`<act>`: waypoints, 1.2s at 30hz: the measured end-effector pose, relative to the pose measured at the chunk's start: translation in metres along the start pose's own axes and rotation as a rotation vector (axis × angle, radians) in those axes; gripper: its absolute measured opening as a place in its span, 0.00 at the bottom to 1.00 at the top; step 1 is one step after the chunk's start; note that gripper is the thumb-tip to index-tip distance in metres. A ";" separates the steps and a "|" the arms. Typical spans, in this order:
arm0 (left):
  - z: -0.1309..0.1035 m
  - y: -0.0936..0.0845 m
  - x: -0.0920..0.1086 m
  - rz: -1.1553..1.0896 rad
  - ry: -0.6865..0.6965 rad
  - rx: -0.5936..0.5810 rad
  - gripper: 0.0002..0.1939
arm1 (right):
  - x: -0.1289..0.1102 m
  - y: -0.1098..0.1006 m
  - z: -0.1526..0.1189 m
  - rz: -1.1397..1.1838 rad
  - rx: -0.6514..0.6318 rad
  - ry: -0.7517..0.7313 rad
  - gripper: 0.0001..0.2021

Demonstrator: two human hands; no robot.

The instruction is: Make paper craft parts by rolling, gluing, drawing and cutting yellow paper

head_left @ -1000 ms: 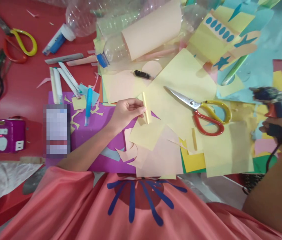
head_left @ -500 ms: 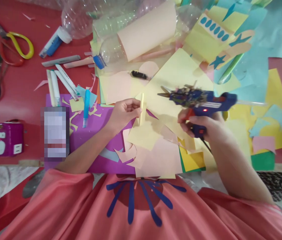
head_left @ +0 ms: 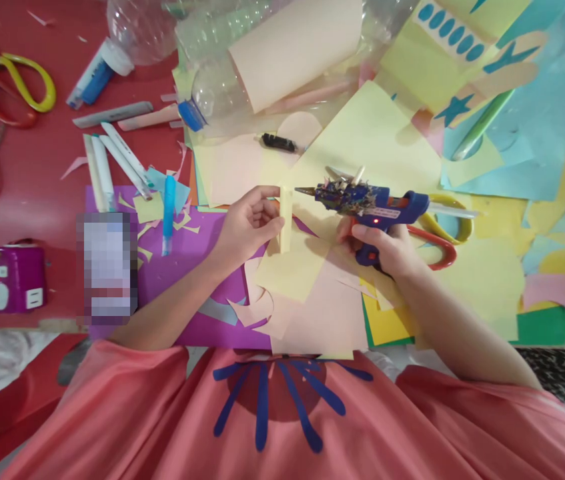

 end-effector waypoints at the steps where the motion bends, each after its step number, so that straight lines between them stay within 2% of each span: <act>1: 0.000 0.000 0.000 0.001 0.002 -0.002 0.18 | -0.001 0.000 0.000 0.002 -0.001 -0.008 0.14; 12: 0.000 0.000 -0.002 -0.021 0.002 -0.012 0.19 | -0.006 0.004 -0.001 -0.038 -0.029 -0.049 0.14; 23: 0.001 0.003 0.003 0.014 0.143 -0.054 0.19 | -0.008 0.003 0.000 -0.047 -0.006 -0.057 0.13; 36: 0.001 0.004 0.004 -0.003 0.166 -0.067 0.19 | -0.007 0.002 0.001 -0.028 0.021 -0.031 0.13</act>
Point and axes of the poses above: each hand's wrist, its own z-axis towards the middle knuckle, its own y-axis out of the palm, x = y × z, the point moved 10 cm from there along z, towards the middle knuckle, and after that the axes turned 2 degrees about x, right-handed, at the moved point
